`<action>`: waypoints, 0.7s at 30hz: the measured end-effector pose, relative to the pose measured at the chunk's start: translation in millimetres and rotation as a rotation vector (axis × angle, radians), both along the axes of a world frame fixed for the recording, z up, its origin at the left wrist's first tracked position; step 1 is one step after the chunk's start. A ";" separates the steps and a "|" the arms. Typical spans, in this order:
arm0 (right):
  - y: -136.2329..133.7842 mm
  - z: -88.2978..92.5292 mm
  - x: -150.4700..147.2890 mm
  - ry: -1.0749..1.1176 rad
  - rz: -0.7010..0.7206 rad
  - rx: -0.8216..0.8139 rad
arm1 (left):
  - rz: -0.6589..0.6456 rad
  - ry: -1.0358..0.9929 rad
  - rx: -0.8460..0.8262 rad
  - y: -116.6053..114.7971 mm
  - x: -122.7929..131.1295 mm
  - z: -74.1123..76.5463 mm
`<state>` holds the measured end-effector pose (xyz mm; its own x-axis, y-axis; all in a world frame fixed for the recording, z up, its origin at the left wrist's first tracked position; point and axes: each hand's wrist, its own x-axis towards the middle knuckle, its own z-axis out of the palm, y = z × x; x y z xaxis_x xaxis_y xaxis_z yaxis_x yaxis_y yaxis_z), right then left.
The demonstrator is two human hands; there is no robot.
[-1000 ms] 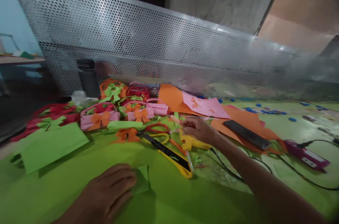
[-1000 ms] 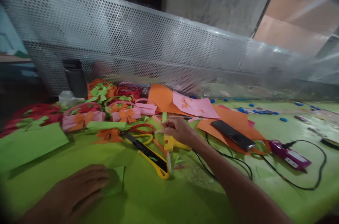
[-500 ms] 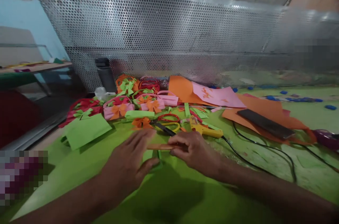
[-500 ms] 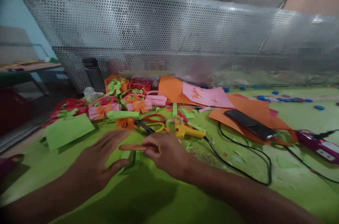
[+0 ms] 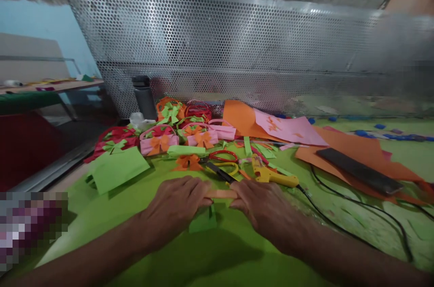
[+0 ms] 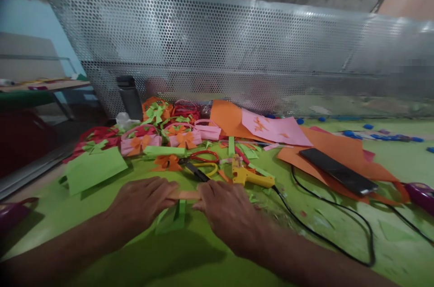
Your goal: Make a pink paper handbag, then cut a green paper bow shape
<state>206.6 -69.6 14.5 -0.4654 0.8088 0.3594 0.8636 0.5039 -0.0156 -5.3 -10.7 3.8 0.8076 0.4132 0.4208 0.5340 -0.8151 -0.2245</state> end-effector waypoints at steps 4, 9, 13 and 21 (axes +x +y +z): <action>-0.2 -3.6 -2.3 -0.013 -0.002 0.053 | -0.022 0.000 -0.015 3.0 -1.7 -2.3; -1.3 -5.7 -2.8 -0.080 -0.032 0.006 | -0.073 0.043 0.027 9.5 -6.0 -0.5; 1.4 -1.8 7.4 -0.040 -0.151 -0.044 | 0.060 -0.067 -0.014 32.6 -18.3 11.5; 8.2 -0.8 7.6 0.315 -0.094 -0.164 | 0.153 -0.234 -0.469 31.9 -13.1 10.0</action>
